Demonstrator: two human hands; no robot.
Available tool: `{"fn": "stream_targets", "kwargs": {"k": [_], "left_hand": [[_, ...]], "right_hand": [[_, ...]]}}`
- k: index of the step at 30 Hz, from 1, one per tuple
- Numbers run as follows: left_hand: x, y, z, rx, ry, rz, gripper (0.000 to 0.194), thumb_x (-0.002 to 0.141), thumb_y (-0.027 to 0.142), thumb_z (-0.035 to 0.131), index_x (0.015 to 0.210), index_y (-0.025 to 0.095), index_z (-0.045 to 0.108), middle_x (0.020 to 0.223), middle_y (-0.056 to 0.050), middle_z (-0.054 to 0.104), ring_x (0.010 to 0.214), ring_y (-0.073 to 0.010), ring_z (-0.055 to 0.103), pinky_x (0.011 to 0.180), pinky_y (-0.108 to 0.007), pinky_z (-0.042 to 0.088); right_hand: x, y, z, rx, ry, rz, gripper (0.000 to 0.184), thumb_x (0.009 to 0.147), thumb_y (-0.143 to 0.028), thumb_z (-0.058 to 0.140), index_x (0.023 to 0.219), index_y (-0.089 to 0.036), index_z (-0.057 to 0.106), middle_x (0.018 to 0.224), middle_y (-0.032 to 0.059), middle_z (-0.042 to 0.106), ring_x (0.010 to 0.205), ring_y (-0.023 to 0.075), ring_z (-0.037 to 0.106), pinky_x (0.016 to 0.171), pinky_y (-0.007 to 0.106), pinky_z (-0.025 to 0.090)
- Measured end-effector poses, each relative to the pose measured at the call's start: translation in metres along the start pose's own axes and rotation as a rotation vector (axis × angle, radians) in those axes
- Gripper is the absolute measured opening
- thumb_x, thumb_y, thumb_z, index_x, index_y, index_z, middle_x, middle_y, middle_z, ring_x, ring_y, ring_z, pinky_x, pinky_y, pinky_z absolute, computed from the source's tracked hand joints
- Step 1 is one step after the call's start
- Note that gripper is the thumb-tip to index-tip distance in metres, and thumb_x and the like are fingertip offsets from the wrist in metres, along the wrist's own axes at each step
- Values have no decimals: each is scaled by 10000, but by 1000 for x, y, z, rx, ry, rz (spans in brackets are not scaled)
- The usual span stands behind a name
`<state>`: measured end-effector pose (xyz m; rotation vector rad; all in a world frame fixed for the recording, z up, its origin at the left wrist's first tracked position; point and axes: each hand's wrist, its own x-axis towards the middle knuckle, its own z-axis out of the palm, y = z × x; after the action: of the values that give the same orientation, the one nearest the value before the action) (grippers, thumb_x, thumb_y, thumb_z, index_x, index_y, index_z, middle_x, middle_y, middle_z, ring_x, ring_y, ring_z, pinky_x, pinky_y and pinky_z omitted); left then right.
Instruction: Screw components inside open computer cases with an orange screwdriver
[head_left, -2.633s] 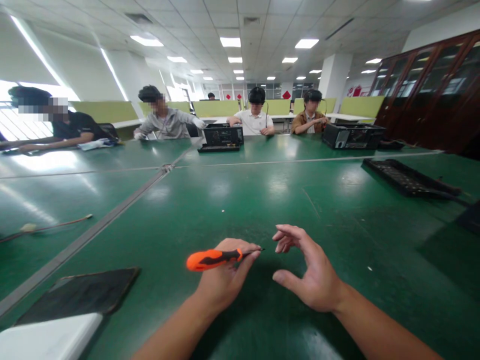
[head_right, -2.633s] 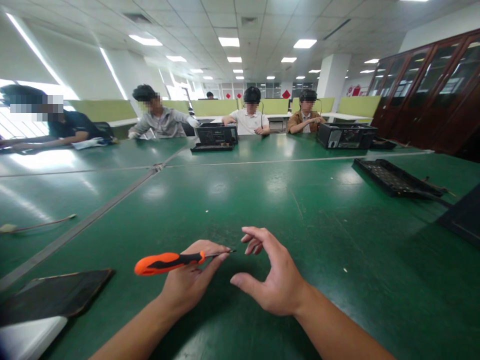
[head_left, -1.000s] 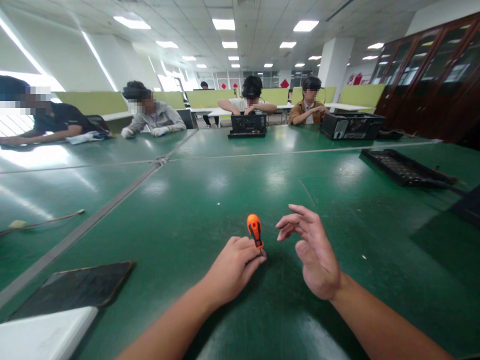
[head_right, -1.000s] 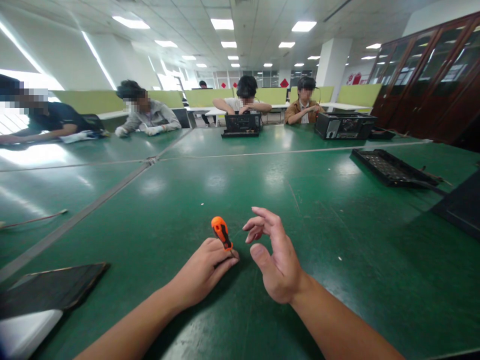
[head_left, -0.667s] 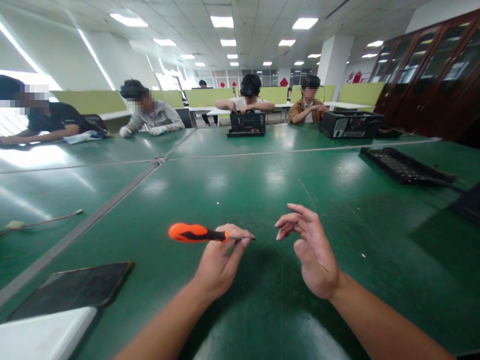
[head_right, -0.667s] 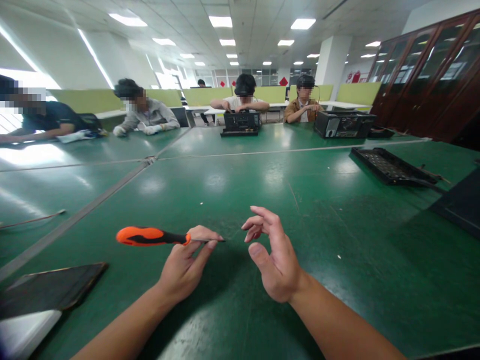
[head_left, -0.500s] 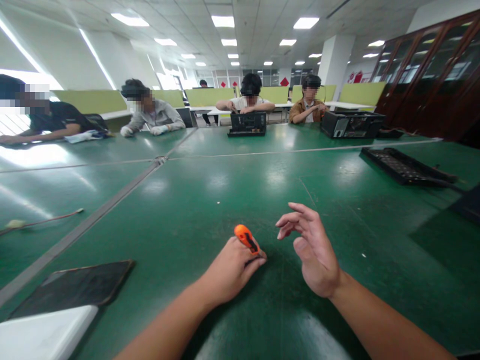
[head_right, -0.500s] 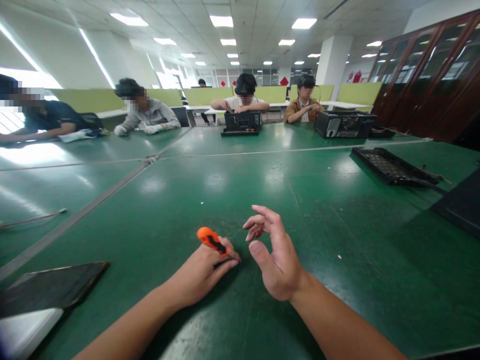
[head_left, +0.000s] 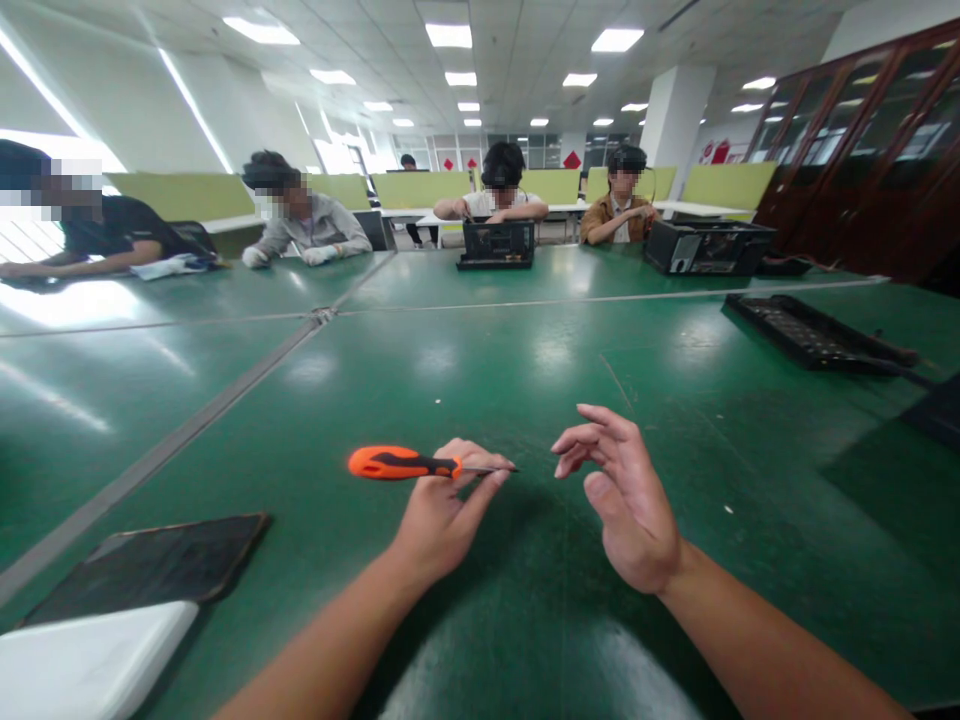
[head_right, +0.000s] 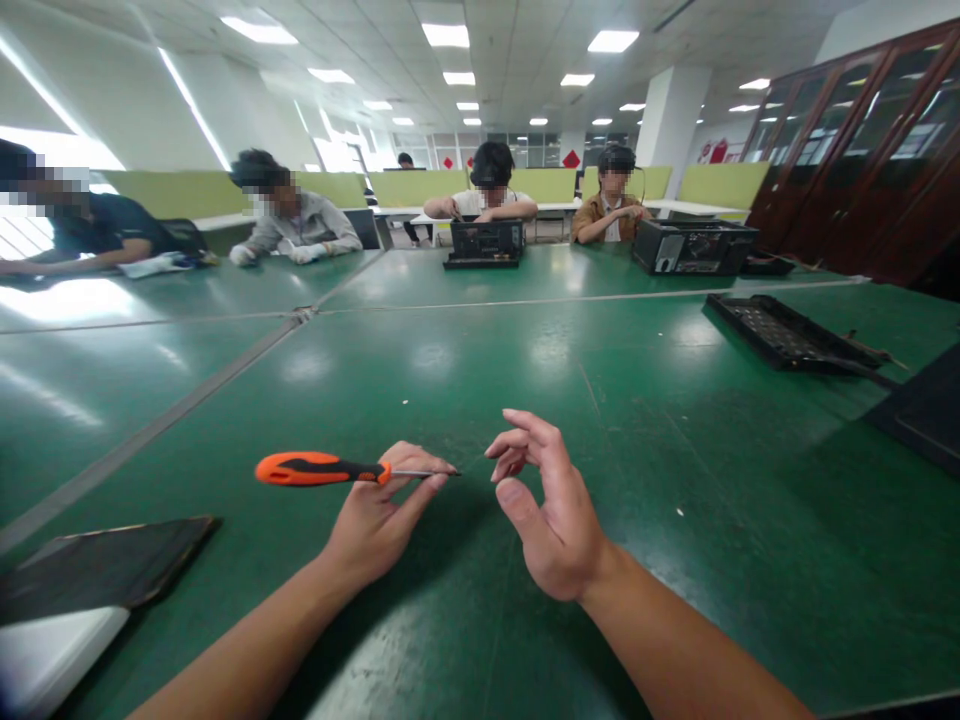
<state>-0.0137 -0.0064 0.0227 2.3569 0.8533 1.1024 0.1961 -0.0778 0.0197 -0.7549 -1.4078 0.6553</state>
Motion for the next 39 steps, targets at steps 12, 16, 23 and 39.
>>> {"fn": "stream_targets", "kwargs": {"k": [12, 16, 23, 39], "left_hand": [[-1, 12, 2, 86, -157, 79, 152, 973, 238, 553, 994, 235, 703, 896, -12, 745, 891, -184, 660, 1030, -420, 415], [-1, 8, 0, 68, -68, 76, 140, 975, 223, 541, 973, 234, 681, 895, -1, 739, 876, -171, 655, 1070, -434, 383], [-2, 10, 6, 199, -370, 41, 148, 966, 248, 551, 949, 239, 697, 869, -12, 723, 914, -207, 632, 1084, -502, 372], [-5, 16, 1, 135, -34, 87, 128, 953, 277, 593, 957, 242, 716, 822, -1, 725, 807, -179, 643, 979, -421, 433]], "right_hand": [[0, -2, 1, -17, 6, 2, 449, 1015, -389, 495, 1439, -287, 387, 1137, 70, 600, 899, 207, 604, 860, 431, 492], [-1, -1, 1, -22, 11, -5, 452, 1011, -363, 502, 1444, -291, 389, 1135, 68, 605, 905, 208, 609, 855, 432, 496], [-3, -1, -2, -106, 23, -13, 422, 937, -271, 634, 1347, -296, 537, 991, 29, 608, 819, 176, 583, 749, 354, 515], [-4, -2, 0, -128, -45, 49, 729, 792, -320, 810, 1411, -308, 426, 784, -56, 484, 591, 106, 450, 497, 236, 396]]}}
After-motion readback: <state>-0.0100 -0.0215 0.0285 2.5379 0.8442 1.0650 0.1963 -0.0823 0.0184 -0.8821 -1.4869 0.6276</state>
